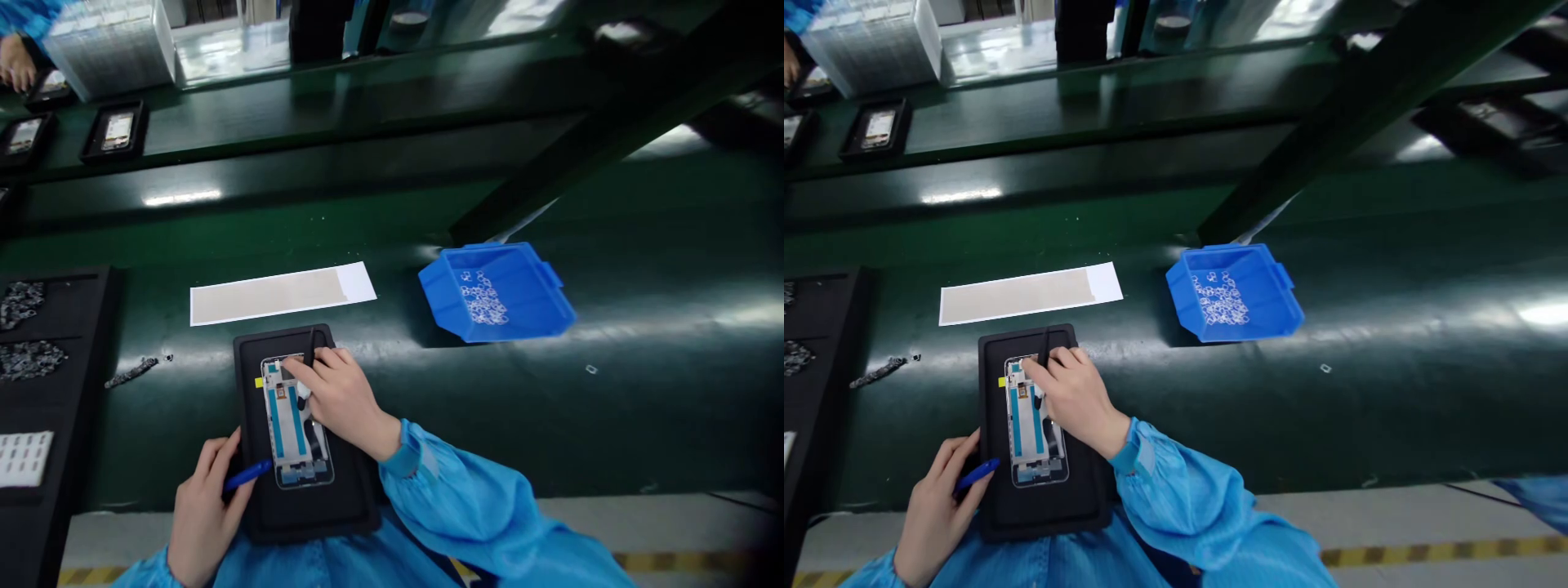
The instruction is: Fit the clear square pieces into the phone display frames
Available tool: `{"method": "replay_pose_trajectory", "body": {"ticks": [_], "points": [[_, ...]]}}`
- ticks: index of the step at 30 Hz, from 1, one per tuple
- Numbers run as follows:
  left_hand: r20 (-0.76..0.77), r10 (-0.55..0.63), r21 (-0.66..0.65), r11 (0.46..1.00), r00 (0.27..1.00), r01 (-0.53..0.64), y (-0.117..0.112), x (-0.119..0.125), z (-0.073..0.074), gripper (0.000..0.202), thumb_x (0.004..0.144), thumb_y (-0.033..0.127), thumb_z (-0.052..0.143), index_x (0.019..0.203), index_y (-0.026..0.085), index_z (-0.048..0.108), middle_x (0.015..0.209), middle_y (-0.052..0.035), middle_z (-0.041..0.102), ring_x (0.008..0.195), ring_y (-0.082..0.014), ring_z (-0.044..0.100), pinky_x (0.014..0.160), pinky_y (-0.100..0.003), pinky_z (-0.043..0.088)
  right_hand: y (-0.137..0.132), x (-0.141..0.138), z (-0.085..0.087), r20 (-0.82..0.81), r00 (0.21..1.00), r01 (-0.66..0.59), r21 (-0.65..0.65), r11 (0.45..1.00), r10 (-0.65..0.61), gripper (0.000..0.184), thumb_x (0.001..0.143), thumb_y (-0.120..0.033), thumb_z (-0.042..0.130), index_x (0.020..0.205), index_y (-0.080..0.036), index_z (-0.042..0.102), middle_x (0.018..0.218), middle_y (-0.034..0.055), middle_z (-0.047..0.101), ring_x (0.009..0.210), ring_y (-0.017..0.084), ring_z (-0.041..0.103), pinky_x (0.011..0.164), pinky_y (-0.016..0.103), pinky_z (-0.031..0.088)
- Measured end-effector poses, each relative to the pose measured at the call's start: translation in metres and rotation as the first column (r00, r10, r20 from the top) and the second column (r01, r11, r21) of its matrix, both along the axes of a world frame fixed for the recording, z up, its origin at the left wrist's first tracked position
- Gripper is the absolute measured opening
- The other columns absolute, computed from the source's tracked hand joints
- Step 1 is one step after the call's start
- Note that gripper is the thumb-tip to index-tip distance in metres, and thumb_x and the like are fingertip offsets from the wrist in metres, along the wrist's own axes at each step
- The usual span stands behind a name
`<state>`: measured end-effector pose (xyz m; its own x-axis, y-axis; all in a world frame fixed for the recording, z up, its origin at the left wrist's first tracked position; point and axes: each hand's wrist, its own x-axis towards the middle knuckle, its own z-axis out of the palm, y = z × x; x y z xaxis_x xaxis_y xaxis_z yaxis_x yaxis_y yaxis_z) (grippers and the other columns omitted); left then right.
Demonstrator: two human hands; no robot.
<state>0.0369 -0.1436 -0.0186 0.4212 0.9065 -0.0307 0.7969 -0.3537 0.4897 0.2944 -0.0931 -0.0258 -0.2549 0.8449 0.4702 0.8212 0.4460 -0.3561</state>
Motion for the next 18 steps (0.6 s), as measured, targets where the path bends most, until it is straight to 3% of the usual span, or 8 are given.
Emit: {"method": "replay_pose_trajectory", "body": {"ticks": [4,7,9,11,14,18], "points": [[-0.01,0.001,0.009,1.0,1.0,-0.001,-0.001,0.003,0.002,0.043,0.099,0.041,0.043,0.138,0.023,0.045,0.096,-0.003,0.063,0.054,-0.0097,0.063,0.046,-0.018,0.052,-0.005,0.013,-0.005,-0.291,0.943,0.162,-0.026,0.987,-0.162,0.035,0.088,-0.006,0.049,0.115,-0.02,0.065,0.092,0.0087,0.07,0.087,0.026,0.06,0.073,0.039,0.046],[-0.044,0.013,0.064,0.998,0.999,-0.01,-0.003,0.007,0.005,0.051,0.099,0.046,0.041,0.144,0.022,0.037,0.087,-0.0007,0.06,0.052,-0.0094,0.062,0.042,-0.017,0.05,-0.006,0.021,-0.008,-0.344,0.891,0.29,-0.075,0.954,-0.297,0.023,0.093,-0.016,0.055,0.111,-0.023,0.067,0.095,0.0084,0.07,0.087,0.026,0.061,0.074,0.041,0.047],[-0.072,0.002,0.171,0.985,0.997,0.01,-0.003,0.01,0.008,0.049,0.1,0.046,0.041,0.141,0.02,0.04,0.09,-0.0029,0.06,0.055,-0.0097,0.064,0.042,-0.016,0.049,-0.003,0.023,-0.009,-0.318,0.903,0.265,-0.113,0.958,-0.287,0.019,0.094,-0.018,0.055,0.107,-0.023,0.068,0.093,0.0076,0.071,0.082,0.026,0.06,0.07,0.04,0.046],[-0.097,-0.11,0.261,0.956,0.989,0.132,-0.003,0.016,0.013,0.039,0.102,0.04,0.036,0.132,0.02,0.05,0.093,-0.0046,0.061,0.058,-0.01,0.065,0.044,-0.017,0.05,0.002,0.022,-0.009,-0.305,0.922,0.2,-0.154,0.968,-0.239,0.018,0.093,-0.017,0.056,0.106,-0.024,0.067,0.094,0.0061,0.073,0.078,0.025,0.058,0.067,0.039,0.045],[-0.121,-0.336,0.277,0.892,0.934,0.357,-0.003,0.028,0.018,0.039,0.103,0.024,0.024,0.113,0.021,0.061,0.093,-0.0047,0.064,0.06,-0.0104,0.067,0.047,-0.019,0.052,0.008,0.018,-0.009,-0.331,0.924,0.13,-0.197,0.972,-0.19,0.022,0.091,-0.013,0.058,0.107,-0.025,0.066,0.095,0.0038,0.075,0.075,0.025,0.055,0.065,0.039,0.045],[-0.098,-0.434,0.348,0.828,0.895,0.44,0.0,0.041,0.017,0.034,0.1,0.013,0.03,0.097,0.017,0.064,0.093,-0.0057,0.071,0.066,-0.0127,0.07,0.053,-0.02,0.055,0.011,0.018,-0.006,-0.38,0.906,0.107,-0.228,0.968,-0.19,0.023,0.088,-0.008,0.058,0.103,-0.025,0.066,0.091,0.0024,0.076,0.076,0.024,0.054,0.068,0.039,0.046]]}}
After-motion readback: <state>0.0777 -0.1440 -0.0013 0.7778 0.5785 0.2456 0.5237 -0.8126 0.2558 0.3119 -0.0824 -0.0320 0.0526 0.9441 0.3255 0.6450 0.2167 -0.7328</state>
